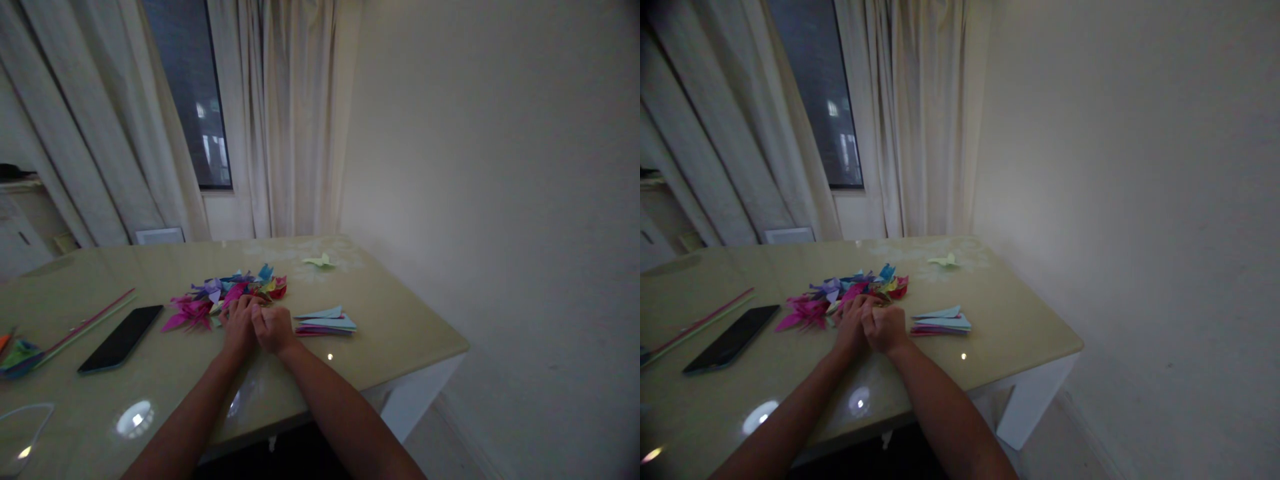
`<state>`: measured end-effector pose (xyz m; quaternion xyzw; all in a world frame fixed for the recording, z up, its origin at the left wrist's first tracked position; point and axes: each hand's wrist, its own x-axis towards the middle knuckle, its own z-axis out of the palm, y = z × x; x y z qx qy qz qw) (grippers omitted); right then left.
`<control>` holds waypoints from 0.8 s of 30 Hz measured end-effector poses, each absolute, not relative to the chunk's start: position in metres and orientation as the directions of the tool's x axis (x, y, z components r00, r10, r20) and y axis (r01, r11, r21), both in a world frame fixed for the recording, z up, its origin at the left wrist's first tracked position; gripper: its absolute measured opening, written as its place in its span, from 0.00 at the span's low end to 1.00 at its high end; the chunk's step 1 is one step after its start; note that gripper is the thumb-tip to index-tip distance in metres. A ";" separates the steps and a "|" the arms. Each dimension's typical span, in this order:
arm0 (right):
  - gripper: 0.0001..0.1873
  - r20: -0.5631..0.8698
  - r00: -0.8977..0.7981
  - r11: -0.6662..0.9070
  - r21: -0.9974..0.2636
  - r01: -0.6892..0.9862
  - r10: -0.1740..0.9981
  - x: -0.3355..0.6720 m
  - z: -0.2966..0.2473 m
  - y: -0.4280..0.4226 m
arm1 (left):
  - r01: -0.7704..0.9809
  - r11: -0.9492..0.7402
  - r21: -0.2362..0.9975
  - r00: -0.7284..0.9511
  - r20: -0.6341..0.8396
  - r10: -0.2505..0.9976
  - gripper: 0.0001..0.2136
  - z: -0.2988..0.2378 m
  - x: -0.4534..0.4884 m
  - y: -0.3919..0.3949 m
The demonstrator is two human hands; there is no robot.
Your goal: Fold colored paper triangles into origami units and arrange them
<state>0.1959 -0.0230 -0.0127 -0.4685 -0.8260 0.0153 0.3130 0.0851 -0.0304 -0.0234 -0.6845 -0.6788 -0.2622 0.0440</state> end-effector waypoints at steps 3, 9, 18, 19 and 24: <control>0.24 0.460 -0.377 0.531 -0.269 0.803 0.804 0.194 -0.014 -0.024 | 0.960 -0.016 0.280 -0.104 0.407 0.907 0.17 -0.024 0.085 -0.031; 0.23 0.432 -0.417 0.534 -0.194 0.823 0.800 0.190 -0.015 -0.027 | 0.947 -0.024 0.321 -0.117 0.413 0.903 0.15 -0.027 0.075 -0.028; 0.22 0.455 -0.211 0.389 -0.344 0.855 0.865 0.195 -0.017 -0.016 | 0.912 -0.077 0.402 -0.166 0.534 0.829 0.11 -0.025 0.055 -0.018; 0.21 0.474 -0.197 0.399 -0.374 0.837 0.858 0.197 -0.016 -0.014 | 0.907 -0.094 0.410 -0.174 0.568 0.804 0.11 -0.025 0.056 -0.017; 0.11 0.610 -0.062 0.500 -0.582 0.641 0.790 0.202 -0.014 -0.009 | 0.828 -0.261 0.496 -0.181 0.678 0.713 0.10 -0.028 0.062 -0.012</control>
